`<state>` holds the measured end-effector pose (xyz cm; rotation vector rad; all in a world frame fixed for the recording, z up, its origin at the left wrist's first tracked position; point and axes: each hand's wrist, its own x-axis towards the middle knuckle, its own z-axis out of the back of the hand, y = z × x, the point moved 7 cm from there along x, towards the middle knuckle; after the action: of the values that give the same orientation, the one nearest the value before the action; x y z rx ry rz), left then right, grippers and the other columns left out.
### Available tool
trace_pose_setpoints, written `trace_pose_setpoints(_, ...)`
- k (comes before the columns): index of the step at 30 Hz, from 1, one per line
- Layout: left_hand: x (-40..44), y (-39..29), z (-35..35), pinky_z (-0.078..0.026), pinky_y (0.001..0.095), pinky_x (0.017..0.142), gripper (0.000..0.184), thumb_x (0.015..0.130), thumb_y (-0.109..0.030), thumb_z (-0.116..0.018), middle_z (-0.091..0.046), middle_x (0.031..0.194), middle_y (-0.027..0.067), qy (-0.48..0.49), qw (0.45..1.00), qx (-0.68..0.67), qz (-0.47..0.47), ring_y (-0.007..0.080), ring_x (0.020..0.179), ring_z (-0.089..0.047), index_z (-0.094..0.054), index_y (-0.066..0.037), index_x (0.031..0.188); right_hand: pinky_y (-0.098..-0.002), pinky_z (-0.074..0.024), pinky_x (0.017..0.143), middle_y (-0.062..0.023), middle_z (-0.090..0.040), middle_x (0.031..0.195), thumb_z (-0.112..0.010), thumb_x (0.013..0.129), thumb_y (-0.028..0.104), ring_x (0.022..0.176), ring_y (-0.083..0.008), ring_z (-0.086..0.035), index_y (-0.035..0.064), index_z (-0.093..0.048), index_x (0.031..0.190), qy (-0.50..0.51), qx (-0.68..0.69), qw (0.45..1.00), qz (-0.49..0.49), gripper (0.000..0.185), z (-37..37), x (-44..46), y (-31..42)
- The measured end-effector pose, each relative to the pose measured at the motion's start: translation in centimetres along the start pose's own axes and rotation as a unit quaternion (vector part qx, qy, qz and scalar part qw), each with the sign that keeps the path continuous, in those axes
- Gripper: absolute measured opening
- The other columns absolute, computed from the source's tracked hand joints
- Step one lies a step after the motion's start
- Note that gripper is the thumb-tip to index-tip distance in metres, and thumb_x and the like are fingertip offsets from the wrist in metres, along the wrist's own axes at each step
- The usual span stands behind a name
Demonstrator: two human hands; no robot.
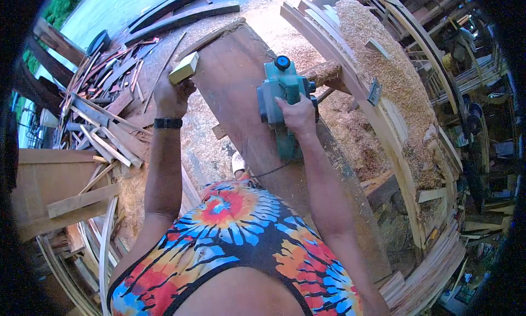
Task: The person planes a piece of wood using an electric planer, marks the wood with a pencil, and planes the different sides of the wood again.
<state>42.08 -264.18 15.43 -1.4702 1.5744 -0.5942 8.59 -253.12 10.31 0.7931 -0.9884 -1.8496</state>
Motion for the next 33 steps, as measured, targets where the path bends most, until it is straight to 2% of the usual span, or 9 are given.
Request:
trace_pose_setpoints(9, 0.0, 0.0, -0.4, -0.057, 0.0348, 0.049, 0.041, 0.100, -0.036, -0.048, -0.064, 0.074, 0.0128, -0.004, 1.000, -0.005, -0.002, 0.0219, 0.055, -0.064, -0.058, 0.001, 0.112, -0.0401, -0.0544, 0.080, -0.0176, -0.074, 0.094, -0.079, 0.081, 0.033, 0.089, -0.0297, -0.072, 0.0016, -0.069, 0.108, 0.013, 0.040, 0.998, 0.037, 0.042, 0.0, -0.2, 0.6)
trace_pose_setpoints(12, 0.3, 0.1, -0.2, -0.057, 0.0346, 0.050, 0.041, 0.101, -0.036, -0.047, -0.065, 0.073, 0.0126, -0.001, 1.000, 0.004, -0.004, 0.0217, 0.054, -0.064, -0.058, 0.001, 0.112, -0.0295, -0.0487, 0.060, -0.0012, -0.065, 0.076, -0.079, 0.084, 0.023, 0.065, -0.0097, -0.058, 0.0034, -0.067, 0.093, -0.004, 0.034, 0.999, 0.018, 0.025, 0.0, -0.3, 0.4)
trace_pose_setpoints(20, 0.1, 0.0, -0.3, -0.057, 0.0354, 0.053, 0.042, 0.100, -0.040, -0.049, -0.065, 0.076, 0.0130, 0.009, 1.000, 0.006, -0.012, 0.0214, 0.057, -0.065, -0.059, 0.000, 0.110, -0.0289, -0.0481, 0.059, -0.0023, -0.066, 0.076, -0.080, 0.083, 0.024, 0.064, -0.0091, -0.058, 0.0033, -0.068, 0.095, -0.017, 0.040, 0.998, 0.054, 0.027, 0.2, -0.4, 0.8)
trace_pose_setpoints(26, -0.6, 2.7, -0.6, -0.058, 0.0358, 0.056, 0.042, 0.097, -0.038, -0.057, -0.067, 0.093, 0.0127, 0.030, 0.996, 0.042, 0.076, 0.0234, 0.066, -0.068, -0.058, 0.001, 0.115, -0.0274, -0.0430, 0.052, 0.0008, -0.062, 0.071, -0.080, 0.084, 0.024, 0.057, -0.0075, -0.053, 0.0048, -0.066, 0.093, -0.011, 0.054, 0.997, 0.053, 0.025, 0.2, -0.4, 1.1)
trace_pose_setpoints(27, 2.4, 6.5, 2.2, -0.059, 0.0370, 0.061, 0.045, 0.093, -0.031, -0.067, -0.067, 0.103, 0.0133, 0.048, 0.990, 0.045, 0.122, 0.0231, 0.080, -0.070, -0.054, 0.001, 0.121, -0.0270, -0.0419, 0.050, 0.0013, -0.061, 0.070, -0.080, 0.084, 0.024, 0.056, -0.0072, -0.052, 0.0052, -0.065, 0.093, -0.001, 0.070, 0.997, 0.044, 0.025, 0.0, -0.4, 0.7)
trace_pose_setpoints(29, 2.4, 8.7, 2.4, -0.059, 0.0372, 0.071, 0.056, 0.086, -0.025, -0.076, -0.065, 0.112, 0.0157, 0.062, 0.980, 0.165, 0.090, 0.0240, 0.094, -0.069, -0.048, 0.003, 0.127, -0.0270, -0.0406, 0.049, 0.0014, -0.060, 0.069, -0.079, 0.085, 0.025, 0.054, -0.0072, -0.051, 0.0057, -0.065, 0.093, 0.001, 0.072, 0.996, 0.044, 0.025, 0.0, -0.3, 0.8)
trace_pose_setpoints(30, 3.0, 9.8, 3.6, -0.057, 0.0366, 0.078, 0.068, 0.081, -0.025, -0.082, -0.066, 0.112, 0.0165, -0.021, 0.963, 0.267, -0.016, 0.0259, 0.097, -0.068, -0.045, 0.004, 0.130, -0.0270, -0.0399, 0.048, 0.0015, -0.060, 0.069, -0.079, 0.086, 0.025, 0.053, -0.0072, -0.050, 0.0060, -0.065, 0.093, 0.003, 0.071, 0.997, 0.041, 0.025, -0.1, -0.4, 0.7)
trace_pose_setpoints(31, 2.8, 10.2, 3.2, -0.055, 0.0414, 0.087, 0.082, 0.073, -0.028, -0.086, -0.063, 0.116, 0.0208, -0.016, 0.925, 0.362, -0.112, 0.0332, 0.100, -0.065, -0.041, 0.007, 0.131, -0.0269, -0.0396, 0.048, 0.0013, -0.060, 0.068, -0.079, 0.086, 0.026, 0.053, -0.0073, -0.050, 0.0060, -0.065, 0.093, 0.003, 0.070, 0.997, 0.043, 0.025, -0.2, -0.1, 0.6)
trace_pose_setpoints(33, 2.3, 11.0, 3.5, -0.049, 0.0459, 0.097, 0.088, 0.067, -0.029, -0.085, -0.051, 0.130, 0.0294, -0.064, 0.843, 0.513, -0.150, 0.0406, 0.114, -0.056, -0.037, 0.007, 0.131, -0.0268, -0.0389, 0.046, 0.0009, -0.059, 0.067, -0.079, 0.087, 0.026, 0.051, -0.0075, -0.050, 0.0059, -0.065, 0.093, 0.000, 0.065, 0.997, 0.044, 0.026, -0.2, -0.2, 0.6)
